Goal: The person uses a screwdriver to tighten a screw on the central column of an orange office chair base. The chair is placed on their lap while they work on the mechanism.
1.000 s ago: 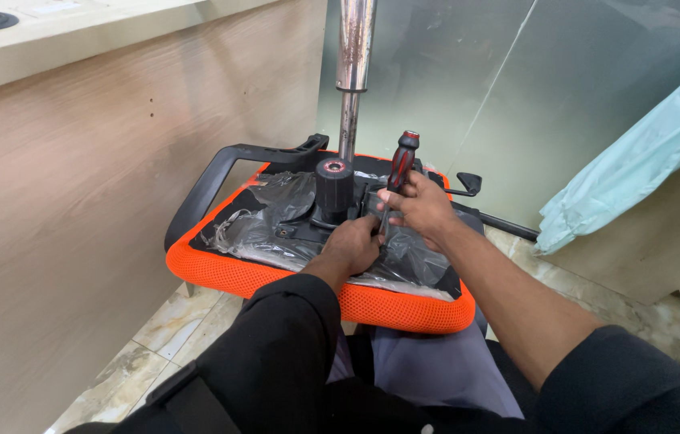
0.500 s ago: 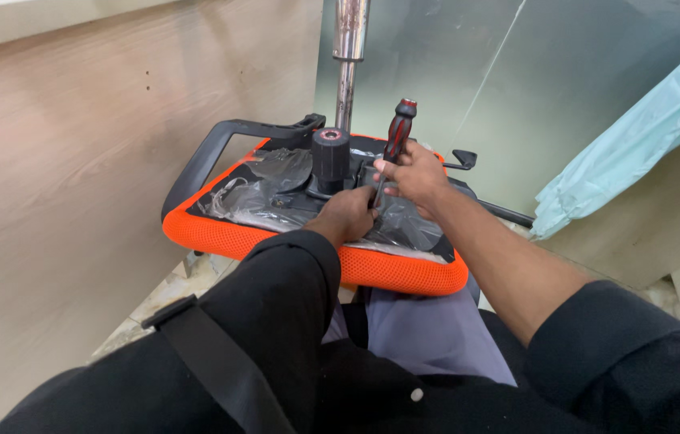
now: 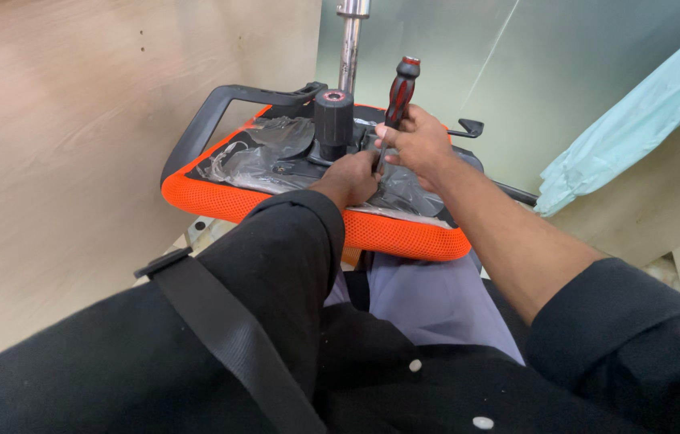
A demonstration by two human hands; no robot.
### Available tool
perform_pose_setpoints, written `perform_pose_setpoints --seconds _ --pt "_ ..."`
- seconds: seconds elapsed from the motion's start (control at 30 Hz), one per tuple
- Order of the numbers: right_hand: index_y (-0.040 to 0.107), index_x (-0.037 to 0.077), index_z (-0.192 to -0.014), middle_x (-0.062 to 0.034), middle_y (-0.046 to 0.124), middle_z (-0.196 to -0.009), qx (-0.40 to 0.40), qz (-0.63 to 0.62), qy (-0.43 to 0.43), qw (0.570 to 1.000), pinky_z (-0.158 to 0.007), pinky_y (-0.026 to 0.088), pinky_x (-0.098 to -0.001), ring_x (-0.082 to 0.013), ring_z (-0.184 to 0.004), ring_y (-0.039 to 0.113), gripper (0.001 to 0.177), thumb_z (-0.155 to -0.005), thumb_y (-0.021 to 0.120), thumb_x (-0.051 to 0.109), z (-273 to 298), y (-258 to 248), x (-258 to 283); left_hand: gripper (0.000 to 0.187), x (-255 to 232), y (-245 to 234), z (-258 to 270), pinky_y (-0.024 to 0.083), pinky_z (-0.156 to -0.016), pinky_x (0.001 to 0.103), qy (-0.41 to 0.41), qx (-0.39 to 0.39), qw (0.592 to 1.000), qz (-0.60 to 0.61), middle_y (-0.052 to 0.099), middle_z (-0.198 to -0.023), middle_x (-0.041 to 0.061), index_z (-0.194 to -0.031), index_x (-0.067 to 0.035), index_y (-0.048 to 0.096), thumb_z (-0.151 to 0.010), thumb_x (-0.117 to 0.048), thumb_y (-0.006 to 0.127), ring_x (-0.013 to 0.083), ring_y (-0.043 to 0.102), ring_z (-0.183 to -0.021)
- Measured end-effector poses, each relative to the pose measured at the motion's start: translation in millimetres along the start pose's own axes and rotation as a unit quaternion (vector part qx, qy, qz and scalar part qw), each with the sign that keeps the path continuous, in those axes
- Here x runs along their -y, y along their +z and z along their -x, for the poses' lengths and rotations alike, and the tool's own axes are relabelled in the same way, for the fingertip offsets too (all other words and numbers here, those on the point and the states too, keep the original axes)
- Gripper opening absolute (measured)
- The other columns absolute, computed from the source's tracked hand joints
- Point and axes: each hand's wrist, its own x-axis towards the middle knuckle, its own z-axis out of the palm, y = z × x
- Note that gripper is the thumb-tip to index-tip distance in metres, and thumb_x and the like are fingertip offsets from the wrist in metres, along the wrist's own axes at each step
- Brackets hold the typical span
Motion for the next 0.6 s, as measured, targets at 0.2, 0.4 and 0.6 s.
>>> perform_pose_setpoints --seconds 0.2,0.4,0.6 --pt "0.057 0.011 -0.127 -0.0015 0.071 -0.112 -0.007 0.005 -0.015 1.0 -0.076 0.057 -0.0326 -0.0135 -0.094 0.069 0.036 -0.093 0.07 0.013 3 2 3 0.033 1 0 -3 0.049 -0.1 0.049 -0.008 0.003 1.0 -0.006 0.069 -0.123 0.018 -0.126 -0.014 0.063 -0.099 -0.03 0.055 0.038 0.063 -0.118" --pt "0.064 0.007 -0.11 -0.0018 0.071 -0.1 -0.074 0.015 -0.034 0.997 -0.074 0.058 -0.0325 -0.0129 -0.092 0.069 0.035 -0.084 0.084 0.02 7 6 -7 0.038 1 1 -3 0.048 -0.101 0.049 0.003 -0.006 1.0 -0.013 0.068 -0.126 0.018 -0.132 -0.017 0.062 -0.098 -0.034 0.056 0.0387 0.061 -0.121" --pt "0.064 0.014 -0.115 0.0026 0.07 -0.101 -0.02 -0.056 -0.001 0.998 -0.078 0.055 -0.0341 -0.0104 -0.096 0.066 0.032 -0.086 0.077 0.015 5 0 -5 0.033 -6 -5 2 0.05 -0.099 0.049 0.008 -0.002 1.0 -0.021 0.071 -0.121 0.018 -0.128 -0.017 0.065 -0.098 -0.028 0.054 0.039 0.065 -0.117"
